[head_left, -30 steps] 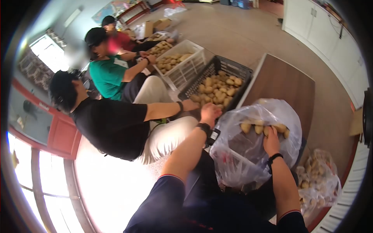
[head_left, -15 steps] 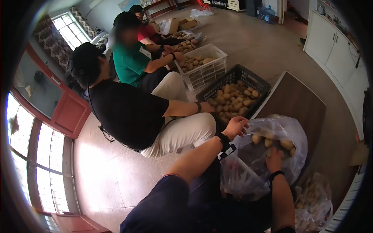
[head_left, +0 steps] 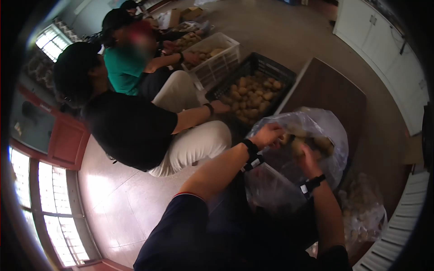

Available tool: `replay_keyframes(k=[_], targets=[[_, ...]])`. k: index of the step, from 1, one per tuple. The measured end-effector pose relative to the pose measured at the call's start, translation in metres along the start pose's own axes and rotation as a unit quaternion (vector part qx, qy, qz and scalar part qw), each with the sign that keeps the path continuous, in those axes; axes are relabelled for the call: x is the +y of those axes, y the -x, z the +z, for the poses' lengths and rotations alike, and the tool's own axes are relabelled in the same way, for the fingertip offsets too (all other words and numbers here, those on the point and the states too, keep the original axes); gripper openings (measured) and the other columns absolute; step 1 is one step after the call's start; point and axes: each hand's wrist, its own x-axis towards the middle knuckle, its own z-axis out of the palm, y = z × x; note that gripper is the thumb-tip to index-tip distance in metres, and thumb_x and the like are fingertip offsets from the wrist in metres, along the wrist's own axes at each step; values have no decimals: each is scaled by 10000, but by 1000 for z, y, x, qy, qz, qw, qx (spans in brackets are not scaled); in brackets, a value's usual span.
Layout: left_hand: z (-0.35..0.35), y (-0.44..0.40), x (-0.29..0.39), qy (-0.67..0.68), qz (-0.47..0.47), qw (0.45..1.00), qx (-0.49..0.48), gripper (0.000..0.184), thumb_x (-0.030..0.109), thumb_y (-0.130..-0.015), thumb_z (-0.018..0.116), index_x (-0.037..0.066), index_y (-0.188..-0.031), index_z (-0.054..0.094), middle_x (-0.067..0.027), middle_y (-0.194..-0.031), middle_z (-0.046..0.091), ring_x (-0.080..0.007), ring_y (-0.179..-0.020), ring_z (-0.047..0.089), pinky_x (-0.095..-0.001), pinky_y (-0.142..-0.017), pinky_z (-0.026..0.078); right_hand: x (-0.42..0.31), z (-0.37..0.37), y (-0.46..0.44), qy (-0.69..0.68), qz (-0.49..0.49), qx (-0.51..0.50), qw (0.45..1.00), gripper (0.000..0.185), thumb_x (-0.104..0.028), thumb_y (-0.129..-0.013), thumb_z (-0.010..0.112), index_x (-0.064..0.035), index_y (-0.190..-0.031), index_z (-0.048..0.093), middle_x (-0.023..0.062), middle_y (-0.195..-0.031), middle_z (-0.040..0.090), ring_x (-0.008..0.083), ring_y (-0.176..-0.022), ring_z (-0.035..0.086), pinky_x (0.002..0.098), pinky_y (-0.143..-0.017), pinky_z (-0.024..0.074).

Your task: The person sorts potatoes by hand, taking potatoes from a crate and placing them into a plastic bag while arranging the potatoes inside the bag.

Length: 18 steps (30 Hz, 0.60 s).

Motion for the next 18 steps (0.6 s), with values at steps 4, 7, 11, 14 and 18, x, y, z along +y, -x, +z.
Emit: replay_keyframes(k=[4,7,11,14,18], targets=[[13,0,3,-60,6,996,-68,406,352,-922,587,49,-1192,571,-80,-976,649,-185,-680,670,-299,-564,539,0,16,6,20,-8,-37,999,328,-371,-956,515,-141,-1188,549,5,-933,616,117,-704,581,263,-588,468],[21,-2,-1,-85,-53,993,-70,429,378,-921,594,55,-1201,572,-78,-980,648,-178,-673,667,-291,-591,544,-3,18,7,14,12,-100,995,332,-382,-984,483,-127,-1187,546,3,-888,611,107,-631,555,245,-537,433],[21,-3,-2,-10,-87,985,-149,431,290,-870,669,50,-1216,575,-82,-1060,633,-229,-953,649,-341,-626,562,1,25,5,63,-13,-87,994,383,-432,-1016,424,-104,-1073,612,5,-819,615,90,-600,516,228,-511,378],[18,-3,-4,-33,-58,970,-235,510,178,-777,758,42,-1230,567,-107,-1108,615,-267,-1056,609,-351,-641,573,2,22,6,123,-45,-62,989,454,-460,-1010,425,-79,-906,649,10,-727,602,94,-571,491,243,-516,370],[15,-12,-12,-129,9,968,-216,459,178,-801,745,39,-1201,569,-111,-1045,635,-253,-934,649,-342,-611,566,3,13,2,283,-75,1,956,492,-443,-1000,444,-24,-807,614,32,-626,544,129,-582,521,304,-563,408]])
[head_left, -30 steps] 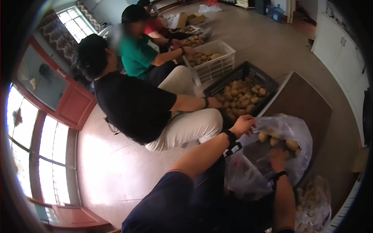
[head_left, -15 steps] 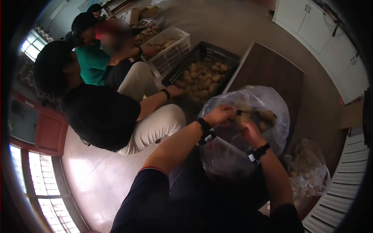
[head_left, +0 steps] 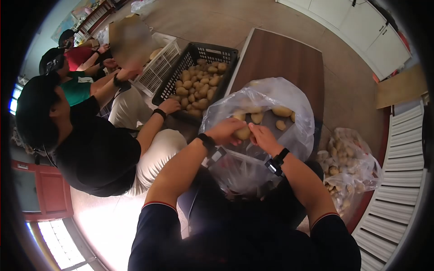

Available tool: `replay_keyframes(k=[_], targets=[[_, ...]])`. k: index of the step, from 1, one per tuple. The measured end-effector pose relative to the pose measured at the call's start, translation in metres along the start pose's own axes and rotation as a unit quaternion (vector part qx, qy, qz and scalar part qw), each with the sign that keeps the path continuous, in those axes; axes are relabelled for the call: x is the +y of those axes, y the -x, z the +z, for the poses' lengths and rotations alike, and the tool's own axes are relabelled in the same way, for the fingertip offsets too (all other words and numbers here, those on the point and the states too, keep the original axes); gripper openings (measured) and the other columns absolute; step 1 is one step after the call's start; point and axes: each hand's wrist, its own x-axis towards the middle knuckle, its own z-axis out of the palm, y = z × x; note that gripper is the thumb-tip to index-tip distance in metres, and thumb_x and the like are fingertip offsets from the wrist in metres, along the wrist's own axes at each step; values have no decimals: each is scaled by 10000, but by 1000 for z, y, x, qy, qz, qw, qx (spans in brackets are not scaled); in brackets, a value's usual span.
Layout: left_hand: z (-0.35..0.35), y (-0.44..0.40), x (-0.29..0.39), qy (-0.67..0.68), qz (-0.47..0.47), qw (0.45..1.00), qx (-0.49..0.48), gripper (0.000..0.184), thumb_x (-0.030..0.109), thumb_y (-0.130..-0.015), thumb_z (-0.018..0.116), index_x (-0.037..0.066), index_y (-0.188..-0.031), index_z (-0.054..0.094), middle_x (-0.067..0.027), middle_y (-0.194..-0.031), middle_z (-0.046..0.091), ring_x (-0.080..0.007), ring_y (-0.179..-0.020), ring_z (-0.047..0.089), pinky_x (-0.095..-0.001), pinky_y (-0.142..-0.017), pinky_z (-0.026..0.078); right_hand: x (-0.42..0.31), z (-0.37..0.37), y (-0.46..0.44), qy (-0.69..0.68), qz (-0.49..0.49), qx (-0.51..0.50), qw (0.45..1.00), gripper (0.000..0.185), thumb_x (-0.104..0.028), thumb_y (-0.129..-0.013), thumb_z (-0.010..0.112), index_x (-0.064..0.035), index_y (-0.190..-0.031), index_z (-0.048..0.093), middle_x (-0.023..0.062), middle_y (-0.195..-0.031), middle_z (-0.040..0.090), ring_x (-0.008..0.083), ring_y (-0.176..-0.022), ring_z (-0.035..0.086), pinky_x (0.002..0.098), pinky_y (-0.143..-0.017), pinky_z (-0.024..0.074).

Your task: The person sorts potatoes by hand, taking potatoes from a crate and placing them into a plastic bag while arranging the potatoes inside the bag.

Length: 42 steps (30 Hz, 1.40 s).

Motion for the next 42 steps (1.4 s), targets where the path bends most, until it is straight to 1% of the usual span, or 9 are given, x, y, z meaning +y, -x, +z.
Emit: replay_keyframes(k=[5,9,17,32,35,37,38,41,42], targets=[[-8,6,7,210,-61,972,90,347,365,-973,526,69,-1145,575,-80,-947,658,-189,-657,650,-299,-535,519,38,-8,-18,189,-119,257,940,295,-295,-902,608,-1,-916,632,147,-863,650,294,-822,634,389,-747,494],[-17,18,20,252,-45,957,138,326,349,-966,542,68,-1129,564,-84,-960,658,-193,-682,646,-300,-536,510,48,-33,-16,351,-85,306,881,298,-193,-828,635,-25,-1075,629,179,-1107,626,362,-1064,575,449,-909,458],[-43,32,16,379,7,893,244,296,330,-969,515,80,-1123,550,-94,-970,640,-242,-699,610,-349,-595,469,75,-48,-12,438,-29,304,845,399,-133,-808,625,-50,-1196,579,172,-1341,483,401,-1066,571,465,-944,457],[-98,33,-38,466,119,763,433,355,216,-978,530,-19,-1239,486,-195,-1191,543,-374,-1003,609,-465,-840,554,66,-29,-9,368,-3,239,899,326,-143,-789,614,-68,-1105,587,204,-1113,535,417,-936,606,480,-834,496],[-106,30,-59,-124,148,859,474,370,177,-964,529,-42,-1253,459,-209,-1232,506,-373,-1068,584,-463,-879,558,74,-29,-17,326,-53,249,910,298,-151,-797,589,-56,-1079,609,209,-1016,585,437,-913,601,475,-843,482],[-105,25,-48,440,165,763,444,367,140,-946,520,-39,-1260,452,-222,-1236,498,-382,-1098,566,-479,-903,542,84,-28,-27,274,-55,258,925,285,-165,-819,577,-56,-1079,614,179,-938,599,388,-872,616,446,-791,496],[-115,18,-68,440,164,764,443,367,140,-946,520,-39,-1260,452,-222,-1236,498,-382,-1098,566,-479,-903,542,89,-29,-31,221,-57,265,937,274,-178,-840,564,-56,-1079,619,149,-860,612,339,-830,632,416,-739,510],[-161,-5,-150,-75,117,864,484,371,119,-936,503,-26,-1272,445,-219,-1229,490,-382,-1090,571,-481,-901,532,54,-24,-19,-51,109,187,975,297,-230,-862,574,-83,-1120,599,48,-797,601,199,-765,615,309,-685,488],[-147,4,-125,3,133,859,494,374,124,-935,506,-20,-1274,442,-211,-1214,495,-373,-1064,579,-470,-879,539,51,-23,-18,-52,110,188,975,297,-230,-862,574,-83,-1120,599,48,-797,601,199,-765,615,309,-685,488]])
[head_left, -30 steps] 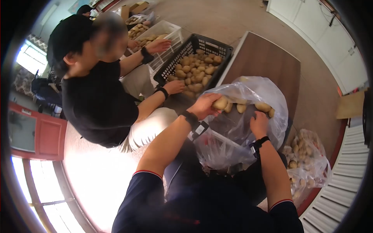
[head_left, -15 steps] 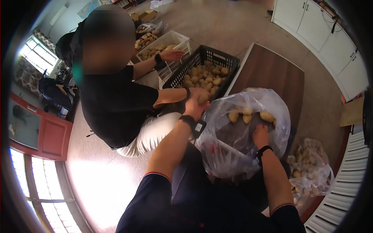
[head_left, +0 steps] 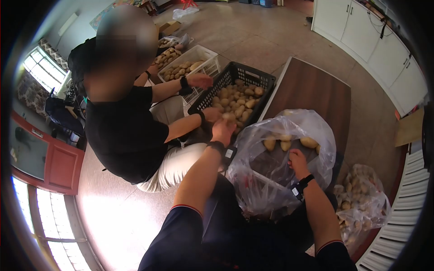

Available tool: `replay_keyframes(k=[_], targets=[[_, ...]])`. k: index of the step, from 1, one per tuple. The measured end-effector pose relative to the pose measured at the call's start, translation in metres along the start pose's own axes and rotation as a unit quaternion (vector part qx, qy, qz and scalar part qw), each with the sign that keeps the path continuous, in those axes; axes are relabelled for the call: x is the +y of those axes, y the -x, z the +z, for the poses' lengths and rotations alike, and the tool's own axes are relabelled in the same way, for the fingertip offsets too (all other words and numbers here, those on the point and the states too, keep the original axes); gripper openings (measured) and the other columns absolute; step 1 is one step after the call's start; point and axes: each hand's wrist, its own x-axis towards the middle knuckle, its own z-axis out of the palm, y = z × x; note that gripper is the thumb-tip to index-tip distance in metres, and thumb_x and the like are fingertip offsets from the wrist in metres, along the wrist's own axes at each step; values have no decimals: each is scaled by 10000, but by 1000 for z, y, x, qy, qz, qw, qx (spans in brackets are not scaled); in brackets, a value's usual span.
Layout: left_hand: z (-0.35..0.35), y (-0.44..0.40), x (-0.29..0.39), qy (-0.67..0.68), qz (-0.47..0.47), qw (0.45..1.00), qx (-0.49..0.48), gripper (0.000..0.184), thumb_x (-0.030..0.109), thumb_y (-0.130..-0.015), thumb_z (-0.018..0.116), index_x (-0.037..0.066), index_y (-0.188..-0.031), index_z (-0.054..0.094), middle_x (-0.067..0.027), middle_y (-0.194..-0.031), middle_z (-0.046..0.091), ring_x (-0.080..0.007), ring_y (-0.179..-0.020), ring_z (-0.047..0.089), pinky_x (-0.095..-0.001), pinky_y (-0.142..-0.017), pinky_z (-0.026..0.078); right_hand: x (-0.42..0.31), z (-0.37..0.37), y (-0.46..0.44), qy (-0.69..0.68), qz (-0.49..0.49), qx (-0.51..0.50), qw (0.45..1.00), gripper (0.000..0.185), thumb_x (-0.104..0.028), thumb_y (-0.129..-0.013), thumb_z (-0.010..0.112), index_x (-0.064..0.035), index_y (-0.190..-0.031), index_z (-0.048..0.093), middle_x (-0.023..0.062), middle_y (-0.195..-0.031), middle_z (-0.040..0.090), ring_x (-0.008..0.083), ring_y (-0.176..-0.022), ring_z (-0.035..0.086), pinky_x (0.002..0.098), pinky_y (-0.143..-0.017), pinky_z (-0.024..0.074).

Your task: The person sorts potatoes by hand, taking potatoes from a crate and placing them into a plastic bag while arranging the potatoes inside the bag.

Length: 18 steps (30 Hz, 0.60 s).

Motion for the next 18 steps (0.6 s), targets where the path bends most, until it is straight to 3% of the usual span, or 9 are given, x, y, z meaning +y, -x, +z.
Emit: replay_keyframes(k=[1,2,3,5,8,10,12,16,18], targets=[[5,8,32,167,-73,983,31,378,129,-934,510,-14,-1276,439,-204,-1200,500,-364,-1039,587,-458,-856,546,-2,0,1,-51,18,-18,998,273,-213,-880,560,-94,-1121,605,37,-818,595,158,-718,599,290,-620,477],[10,14,65,347,-172,918,89,381,134,-933,513,-9,-1278,437,-197,-1185,505,-355,-1014,595,-446,-833,552,-3,1,1,-102,35,-35,994,251,-196,-897,546,-105,-1122,611,26,-839,590,117,-672,582,270,-555,467],[13,19,82,354,-183,912,98,385,140,-932,517,-3,-1280,434,-189,-1170,510,-347,-989,603,-434,-810,559,-4,2,0,-104,36,-32,993,251,-196,-897,546,-105,-1122,611,26,-839,590,117,-672,582,270,-555,467],[25,32,116,335,-193,918,94,376,154,-931,527,7,-1267,448,-170,-1133,532,-317,-923,617,-408,-754,563,-3,4,0,-250,1,-106,962,259,-173,-902,546,-99,-1146,596,21,-869,607,139,-668,594,268,-566,463],[43,50,150,276,-194,939,64,339,183,-931,547,17,-1222,497,-133,-1066,581,-255,-801,635,-365,-652,555,-36,3,20,-247,19,-145,958,275,-127,-923,520,-83,-1193,547,55,-1002,641,147,-741,604,292,-649,483],[53,60,158,208,-173,962,-35,287,208,-927,572,34,-1155,560,-79,-953,631,-170,-670,623,-312,-540,504,-37,4,21,-259,5,-176,950,260,-166,-936,527,-65,-1174,562,68,-1004,653,153,-737,614,289,-629,478],[69,70,160,166,-141,969,-116,271,224,-924,566,38,-1121,576,-78,-900,642,-139,-549,583,-248,-429,432,-40,6,23,-271,-11,-212,939,263,-205,-949,534,-47,-1154,577,82,-1005,664,159,-733,624,285,-610,472],[90,91,161,36,-111,955,-271,419,257,-888,631,30,-1232,560,-65,-941,648,-126,-639,631,-253,-465,461,-50,12,35,-266,11,-254,930,334,-321,-1008,466,-47,-1164,577,110,-1057,677,158,-765,629,288,-663,476],[99,98,156,15,-96,953,-286,517,282,-844,692,27,-1269,544,-87,-1008,646,-145,-695,647,-274,-524,506,-52,14,39,-267,10,-265,926,373,-361,-1021,441,-46,-1168,576,111,-1051,680,157,-769,628,285,-678,475]])
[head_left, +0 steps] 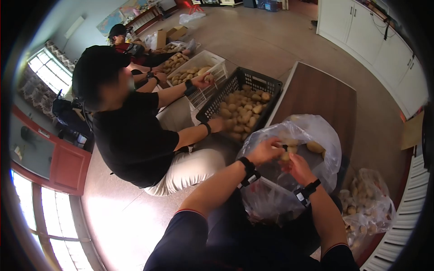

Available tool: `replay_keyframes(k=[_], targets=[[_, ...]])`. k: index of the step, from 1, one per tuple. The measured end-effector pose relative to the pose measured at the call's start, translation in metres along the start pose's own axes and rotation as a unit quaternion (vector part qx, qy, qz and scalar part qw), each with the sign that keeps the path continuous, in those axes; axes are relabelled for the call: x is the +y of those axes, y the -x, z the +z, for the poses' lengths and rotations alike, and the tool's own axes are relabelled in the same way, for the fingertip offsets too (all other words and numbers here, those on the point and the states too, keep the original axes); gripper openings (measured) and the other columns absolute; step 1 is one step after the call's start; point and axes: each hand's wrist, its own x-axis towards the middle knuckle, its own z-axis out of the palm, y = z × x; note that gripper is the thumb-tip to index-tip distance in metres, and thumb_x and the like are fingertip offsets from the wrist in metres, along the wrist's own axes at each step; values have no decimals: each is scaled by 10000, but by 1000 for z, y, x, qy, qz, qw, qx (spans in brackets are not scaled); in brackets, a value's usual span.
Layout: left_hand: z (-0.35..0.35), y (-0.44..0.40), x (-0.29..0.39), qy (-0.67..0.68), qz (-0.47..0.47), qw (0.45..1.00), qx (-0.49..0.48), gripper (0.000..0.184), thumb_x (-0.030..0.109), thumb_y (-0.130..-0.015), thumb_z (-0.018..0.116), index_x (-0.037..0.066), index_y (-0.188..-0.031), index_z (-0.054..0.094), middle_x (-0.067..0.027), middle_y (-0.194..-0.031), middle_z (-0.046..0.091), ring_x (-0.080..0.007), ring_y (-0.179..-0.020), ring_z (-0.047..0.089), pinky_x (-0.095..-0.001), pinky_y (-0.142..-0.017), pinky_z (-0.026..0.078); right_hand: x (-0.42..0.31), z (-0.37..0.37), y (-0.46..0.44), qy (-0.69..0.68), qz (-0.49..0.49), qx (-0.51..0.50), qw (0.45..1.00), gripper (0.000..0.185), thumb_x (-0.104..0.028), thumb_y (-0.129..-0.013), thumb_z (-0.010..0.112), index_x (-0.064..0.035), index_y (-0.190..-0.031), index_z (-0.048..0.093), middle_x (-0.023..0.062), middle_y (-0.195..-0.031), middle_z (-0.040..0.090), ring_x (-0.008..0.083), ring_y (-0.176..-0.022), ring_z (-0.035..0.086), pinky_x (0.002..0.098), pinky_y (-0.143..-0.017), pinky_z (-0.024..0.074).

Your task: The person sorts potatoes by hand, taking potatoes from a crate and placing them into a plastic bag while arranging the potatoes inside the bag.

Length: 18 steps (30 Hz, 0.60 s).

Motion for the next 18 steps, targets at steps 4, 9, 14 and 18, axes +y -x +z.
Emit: replay_keyframes(k=[4,9,14,18], targets=[[16,0,-7,-53,18,996,-71,515,259,-865,681,5,-1283,518,-100,-1060,627,-156,-839,646,-273,-663,547,-1,0,-1,51,0,-28,998,363,-371,-1024,438,-57,-1094,607,83,-953,686,144,-763,619,278,-680,474],[19,0,1,-86,-27,988,-124,450,230,-862,676,-1,-1232,563,-78,-986,646,-132,-812,635,-271,-637,538,10,-13,-6,108,-21,-12,994,294,-332,-1004,487,-72,-973,622,32,-804,631,111,-723,599,263,-638,467],[-6,-5,8,93,-47,993,-62,416,252,-863,672,24,-1200,588,-40,-921,654,-92,-695,586,-246,-562,479,18,-42,-26,243,-124,155,950,246,-264,-946,556,-31,-936,635,71,-786,644,165,-735,619,305,-669,485],[-31,-4,17,203,-2,977,67,242,193,-865,663,70,-1070,631,-7,-890,620,-102,-654,553,-272,-583,470,21,-91,-36,384,-225,330,833,224,-211,-870,606,0,-924,657,151,-853,681,269,-792,647,368,-741,498]])
